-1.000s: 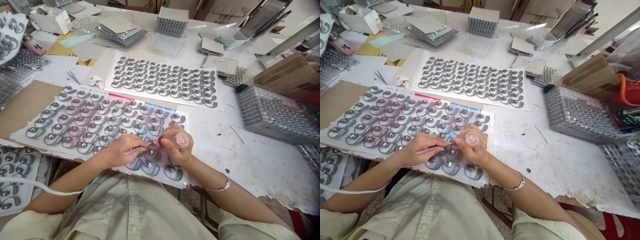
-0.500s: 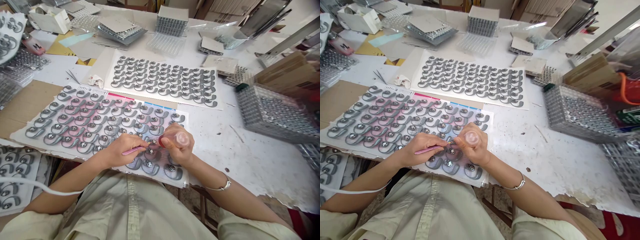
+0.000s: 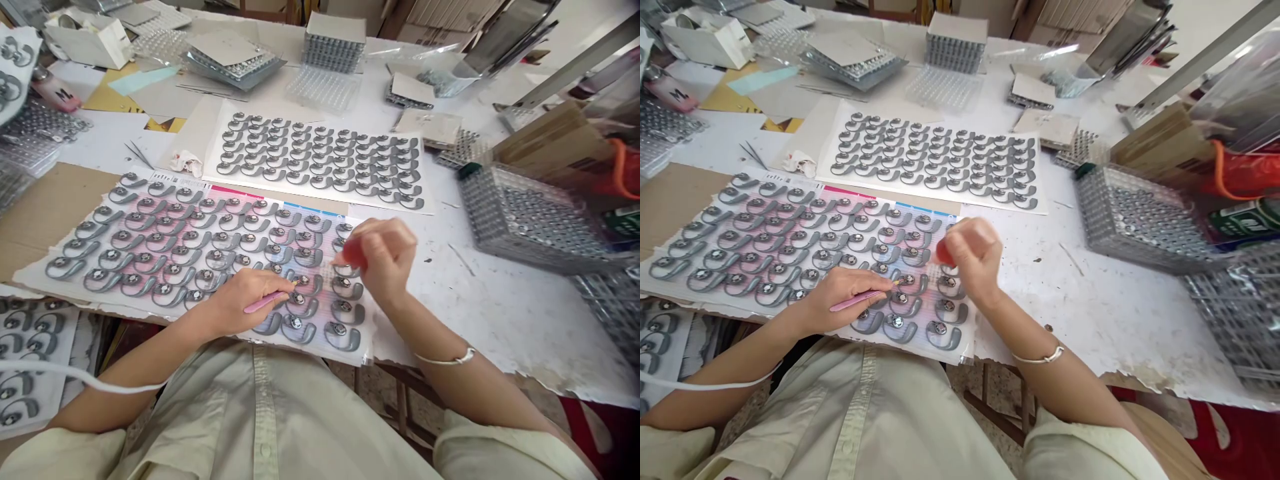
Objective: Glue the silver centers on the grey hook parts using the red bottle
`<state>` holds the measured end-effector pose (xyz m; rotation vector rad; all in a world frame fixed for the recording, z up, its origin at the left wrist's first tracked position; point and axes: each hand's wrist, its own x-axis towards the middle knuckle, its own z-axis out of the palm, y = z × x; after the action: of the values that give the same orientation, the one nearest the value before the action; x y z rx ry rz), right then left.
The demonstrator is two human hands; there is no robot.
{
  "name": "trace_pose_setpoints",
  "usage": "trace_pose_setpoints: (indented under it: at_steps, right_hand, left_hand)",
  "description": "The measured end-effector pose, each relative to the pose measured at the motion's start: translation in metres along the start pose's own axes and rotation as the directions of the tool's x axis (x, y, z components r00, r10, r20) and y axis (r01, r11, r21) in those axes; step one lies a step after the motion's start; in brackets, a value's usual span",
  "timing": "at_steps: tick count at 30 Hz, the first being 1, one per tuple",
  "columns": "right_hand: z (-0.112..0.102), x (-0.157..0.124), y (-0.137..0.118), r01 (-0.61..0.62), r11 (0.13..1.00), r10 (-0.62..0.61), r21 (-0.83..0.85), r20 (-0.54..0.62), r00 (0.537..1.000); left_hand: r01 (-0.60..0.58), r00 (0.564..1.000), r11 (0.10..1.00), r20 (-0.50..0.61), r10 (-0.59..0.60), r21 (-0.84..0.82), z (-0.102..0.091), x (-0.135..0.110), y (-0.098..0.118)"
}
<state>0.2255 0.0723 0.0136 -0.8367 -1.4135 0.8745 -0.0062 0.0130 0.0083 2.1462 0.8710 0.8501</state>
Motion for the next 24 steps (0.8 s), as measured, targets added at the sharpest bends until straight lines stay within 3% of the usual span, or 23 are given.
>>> trace_pose_setpoints:
  at_steps: [3, 6, 11, 14, 19, 24]
  right_hand:
    - [-0.017, 0.016, -0.012, -0.303, 0.944, 0.317, 0.132, -0.102, 0.943]
    - [-0.028, 0.018, -0.023, -0.409, 0.901, 0.422, 0.146, -0.077, 0.903]
    - [-0.009, -0.008, -0.028, -0.409, 0.907, 0.399, 0.104, 0.104, 0.911]
    - [0.012, -0.024, -0.024, -0.343, 0.936, 0.34, 0.079, 0.053, 0.939]
    - [0.03, -0.036, -0.02, -0.12, 0.986, 0.125, -0.117, 0.039, 0.991]
    - [0.032, -0.038, -0.016, -0.098, 0.987, 0.11, -0.124, 0.098, 0.989]
  left_hand:
    - [0.055, 0.994, 0.998, -0.095, -0.058, -0.034, 0.002, -0.007, 0.002]
    - [0.095, 0.974, 0.992, -0.198, -0.111, -0.085, 0.004, -0.017, 0.007]
    - [-0.093, 0.983, 0.994, -0.156, 0.1, 0.053, 0.01, -0.032, 0.019]
    - [-0.166, 0.975, 0.972, -0.119, 0.187, 0.168, 0.016, -0.035, 0.021]
    - [-0.248, 0.958, 0.905, -0.049, 0.281, 0.345, 0.026, -0.038, 0.02]
    - [-0.292, 0.946, 0.785, 0.045, 0.321, 0.546, 0.03, -0.037, 0.029]
